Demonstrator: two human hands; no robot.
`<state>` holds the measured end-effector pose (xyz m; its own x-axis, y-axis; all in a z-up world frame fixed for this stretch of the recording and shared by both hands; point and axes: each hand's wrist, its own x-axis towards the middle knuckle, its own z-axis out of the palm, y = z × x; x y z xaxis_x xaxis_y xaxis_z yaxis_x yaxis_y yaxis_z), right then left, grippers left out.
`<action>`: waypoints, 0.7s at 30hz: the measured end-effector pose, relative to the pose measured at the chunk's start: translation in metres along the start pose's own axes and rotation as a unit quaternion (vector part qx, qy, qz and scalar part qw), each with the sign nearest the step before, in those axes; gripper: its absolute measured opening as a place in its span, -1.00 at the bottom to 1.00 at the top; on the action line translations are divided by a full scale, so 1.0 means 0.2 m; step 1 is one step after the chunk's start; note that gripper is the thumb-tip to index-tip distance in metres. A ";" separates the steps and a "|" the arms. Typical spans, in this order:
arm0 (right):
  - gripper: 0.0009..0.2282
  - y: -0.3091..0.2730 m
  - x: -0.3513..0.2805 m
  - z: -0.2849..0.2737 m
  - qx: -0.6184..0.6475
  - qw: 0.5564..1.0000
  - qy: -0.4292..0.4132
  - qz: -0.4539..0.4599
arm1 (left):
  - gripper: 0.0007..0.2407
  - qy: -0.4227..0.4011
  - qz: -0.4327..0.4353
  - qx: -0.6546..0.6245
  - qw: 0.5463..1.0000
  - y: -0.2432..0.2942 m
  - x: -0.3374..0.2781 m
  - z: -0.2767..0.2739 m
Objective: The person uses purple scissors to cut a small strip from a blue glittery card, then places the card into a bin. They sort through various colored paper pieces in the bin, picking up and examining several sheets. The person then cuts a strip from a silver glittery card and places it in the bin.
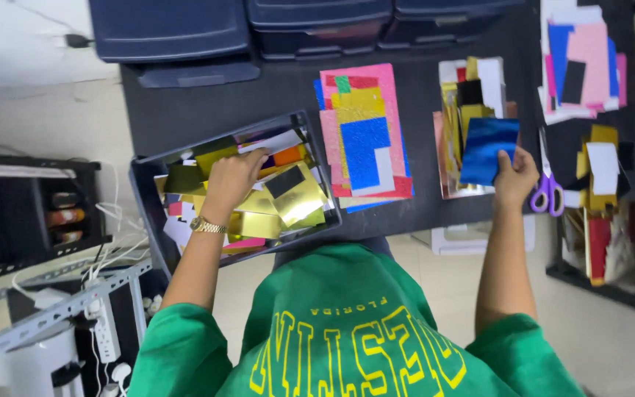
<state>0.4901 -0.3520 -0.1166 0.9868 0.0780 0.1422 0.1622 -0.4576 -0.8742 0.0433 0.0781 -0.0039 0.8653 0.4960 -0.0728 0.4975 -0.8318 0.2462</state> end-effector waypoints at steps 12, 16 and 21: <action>-0.77 -0.12 0.12 0.09 -0.250 0.967 -0.052 0.006 | -0.86 0.125 0.000 -0.098 0.987 -0.07 0.11 0.02; -0.85 -0.32 0.00 0.09 -0.246 0.965 -0.012 -0.086 | -0.87 0.232 0.036 0.000 0.972 -0.08 0.10 0.02; -0.85 -0.58 -0.18 0.16 -0.090 0.957 -0.091 -0.261 | -0.84 0.294 -0.031 -0.108 0.949 0.02 -0.11 -0.26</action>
<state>0.4350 -0.2727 -0.0361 0.7575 0.4824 0.4399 0.6463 -0.4590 -0.6096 0.0222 0.0769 0.0497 0.6197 0.6482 0.4426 0.4668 -0.7577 0.4561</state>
